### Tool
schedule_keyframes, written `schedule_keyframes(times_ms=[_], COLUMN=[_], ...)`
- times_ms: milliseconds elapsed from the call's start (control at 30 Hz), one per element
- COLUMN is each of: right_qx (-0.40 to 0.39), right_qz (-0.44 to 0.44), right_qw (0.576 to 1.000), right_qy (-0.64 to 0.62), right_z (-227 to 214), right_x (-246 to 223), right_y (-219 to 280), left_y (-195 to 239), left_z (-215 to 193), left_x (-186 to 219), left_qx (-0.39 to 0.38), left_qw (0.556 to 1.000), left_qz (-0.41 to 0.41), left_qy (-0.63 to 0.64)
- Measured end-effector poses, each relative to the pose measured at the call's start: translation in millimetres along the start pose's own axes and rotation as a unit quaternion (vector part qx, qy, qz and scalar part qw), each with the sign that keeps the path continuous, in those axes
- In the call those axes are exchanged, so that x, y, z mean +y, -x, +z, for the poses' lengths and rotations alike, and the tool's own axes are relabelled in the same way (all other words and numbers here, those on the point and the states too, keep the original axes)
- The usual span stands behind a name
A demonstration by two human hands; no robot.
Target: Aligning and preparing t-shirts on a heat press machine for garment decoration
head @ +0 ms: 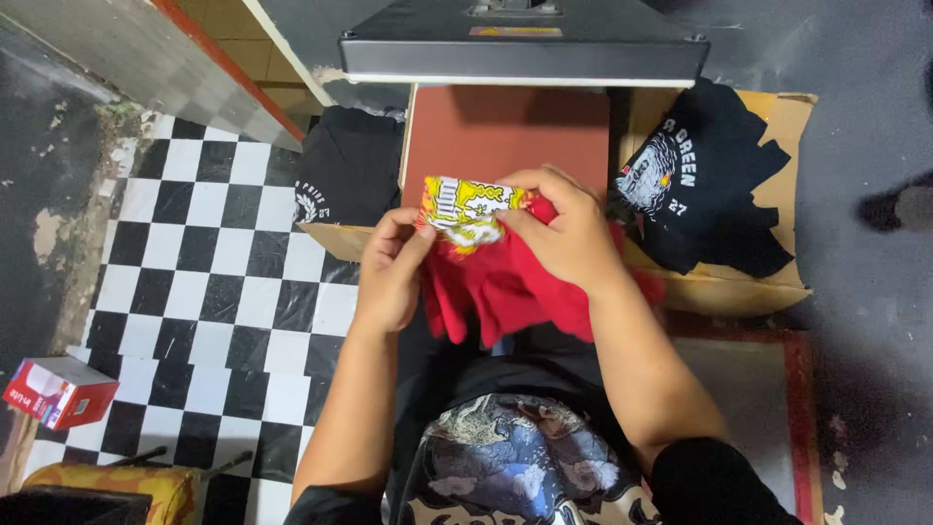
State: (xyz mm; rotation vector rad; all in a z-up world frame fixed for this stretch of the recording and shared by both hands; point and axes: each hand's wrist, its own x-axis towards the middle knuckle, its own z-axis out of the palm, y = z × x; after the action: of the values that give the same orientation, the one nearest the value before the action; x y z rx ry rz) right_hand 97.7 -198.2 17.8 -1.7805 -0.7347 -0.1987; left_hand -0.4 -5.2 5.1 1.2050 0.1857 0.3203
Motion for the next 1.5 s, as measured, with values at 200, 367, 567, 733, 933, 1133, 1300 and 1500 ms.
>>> schedule_keyframes(times_ms=[200,367,567,733,933,1133,1300,1500], right_qx=[0.047,0.093,0.018,-0.015,-0.048,0.012,0.016,-0.017], right_qz=[0.028,0.091,0.131,0.139,0.181,0.239,0.235,0.220], right_qw=[0.994,0.990,0.990,0.985,0.967,0.929,0.939,0.950], right_qy=[0.097,0.051,-0.052,-0.098,-0.173,-0.283,-0.250,-0.222], right_z=[29.7,48.6,60.0,67.2,60.6,55.5,44.1,25.3], right_x=[30.9,34.8,43.3,41.5,45.4,54.1,42.9,20.8], right_y=[27.9,50.8,53.4,50.3,52.4,47.2,42.6,27.3], left_y=[-2.6,-1.5,1.1,0.9,0.8,-5.8,-0.9,-6.2], left_z=[7.6,6.5,-1.0,-21.2,-35.4,-28.5,-5.8,-8.4], left_x=[-57.0,-80.9,-73.3,-77.1,-73.8,-63.4,-44.7,-41.1], left_qx=[0.097,0.084,0.001,-0.038,-0.058,0.001,-0.010,-0.023], left_qw=[0.991,0.989,0.992,0.989,0.988,0.992,0.991,0.990], left_qz=[-0.086,-0.086,-0.067,-0.075,-0.079,-0.040,-0.010,-0.033], left_qy=[-0.024,-0.084,-0.109,-0.118,-0.120,-0.122,-0.135,-0.137])
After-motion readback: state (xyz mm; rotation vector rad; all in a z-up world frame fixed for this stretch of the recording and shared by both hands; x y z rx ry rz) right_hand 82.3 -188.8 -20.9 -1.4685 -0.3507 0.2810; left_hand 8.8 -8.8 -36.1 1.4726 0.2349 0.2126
